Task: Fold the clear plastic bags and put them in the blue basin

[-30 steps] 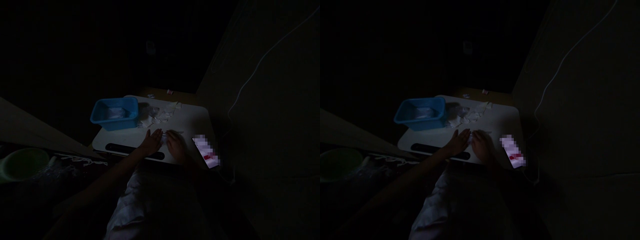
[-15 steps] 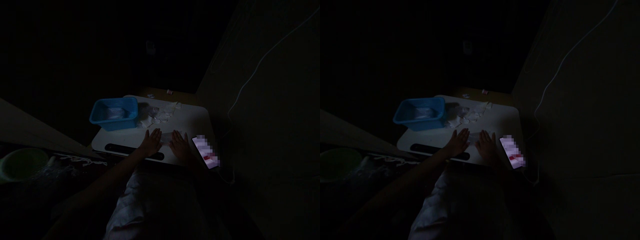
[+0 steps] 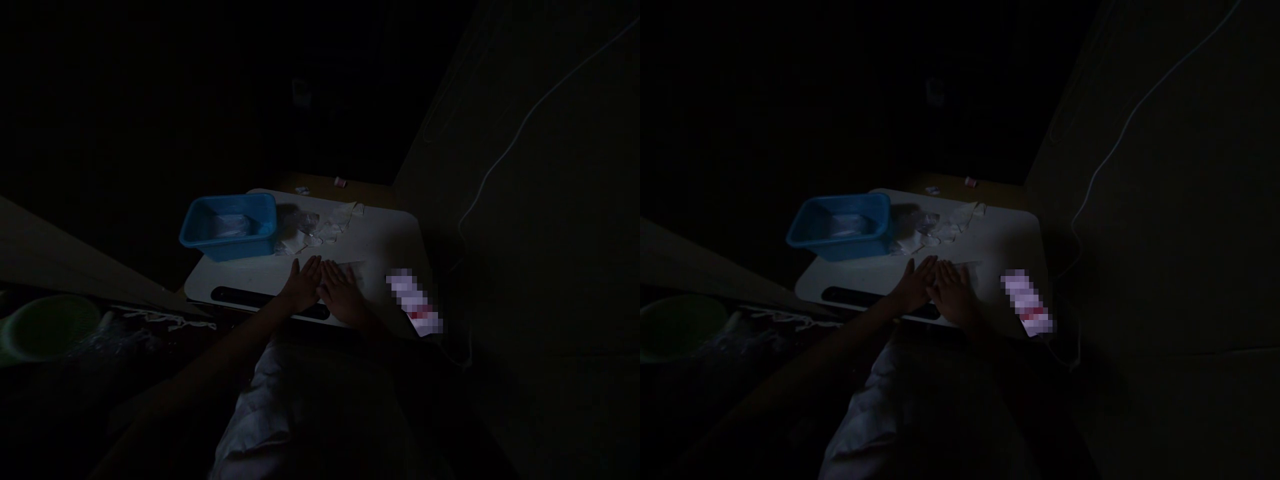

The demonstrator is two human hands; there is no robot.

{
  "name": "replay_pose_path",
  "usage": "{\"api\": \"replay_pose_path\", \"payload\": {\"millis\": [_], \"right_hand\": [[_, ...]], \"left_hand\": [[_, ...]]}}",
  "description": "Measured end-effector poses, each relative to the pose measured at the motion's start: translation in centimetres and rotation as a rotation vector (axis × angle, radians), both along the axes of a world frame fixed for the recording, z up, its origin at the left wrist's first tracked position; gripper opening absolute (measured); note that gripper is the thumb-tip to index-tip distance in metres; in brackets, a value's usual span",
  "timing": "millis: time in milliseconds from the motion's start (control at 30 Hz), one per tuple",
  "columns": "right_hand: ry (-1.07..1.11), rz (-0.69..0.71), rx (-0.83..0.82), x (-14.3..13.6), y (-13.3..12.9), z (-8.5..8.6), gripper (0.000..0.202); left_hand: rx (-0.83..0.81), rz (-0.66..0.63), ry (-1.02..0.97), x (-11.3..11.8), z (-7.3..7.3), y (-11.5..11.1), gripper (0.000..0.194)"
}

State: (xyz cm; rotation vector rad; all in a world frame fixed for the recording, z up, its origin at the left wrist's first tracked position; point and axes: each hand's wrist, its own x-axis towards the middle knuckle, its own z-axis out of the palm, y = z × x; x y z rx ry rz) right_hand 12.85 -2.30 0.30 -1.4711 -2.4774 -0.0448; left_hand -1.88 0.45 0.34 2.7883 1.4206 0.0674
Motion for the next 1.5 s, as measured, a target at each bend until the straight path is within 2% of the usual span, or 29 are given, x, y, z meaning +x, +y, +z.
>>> {"api": "replay_pose_path", "payload": {"millis": [133,500,767,967,1033,1100,1167,1233,1333,1500], "right_hand": [[-0.011,-0.028,0.010,0.0,0.2,-0.6,0.054],[-0.028,-0.139,0.102,4.6,0.8,-0.8,0.051],[-0.017,-0.181,0.135,6.7,1.7,-1.4,0.051],[0.003,-0.313,0.161,6.7,2.4,-0.8,0.051],[-0.011,-0.260,0.152,5.4,2.0,-0.2,0.052],[-0.026,-0.144,0.126,3.8,1.3,0.1,0.051],[-0.037,-0.041,0.099,2.3,0.6,0.1,0.053],[-0.035,-0.004,0.082,1.5,0.3,-0.2,0.052],[-0.037,-0.013,0.082,1.9,0.4,-0.8,0.051],[-0.067,-0.120,0.110,4.8,1.0,-1.2,0.050]], "left_hand": [[0.001,0.004,-0.007,0.0,0.0,0.0,0.057],[0.036,0.006,-0.042,0.0,-0.2,-0.1,0.055],[0.026,0.012,-0.031,0.1,-0.3,0.0,0.055],[0.031,0.020,-0.030,0.1,-0.3,0.0,0.054],[0.032,0.021,-0.028,0.1,-0.2,0.0,0.055],[0.029,0.017,-0.020,0.1,0.0,0.0,0.055],[0.015,0.010,-0.003,0.1,0.1,-0.1,0.055],[0.007,0.007,0.014,0.0,0.2,-0.1,0.056],[0.037,0.008,0.009,0.0,0.1,-0.1,0.055],[0.068,0.020,0.023,0.1,-0.4,-0.2,0.054]]}}
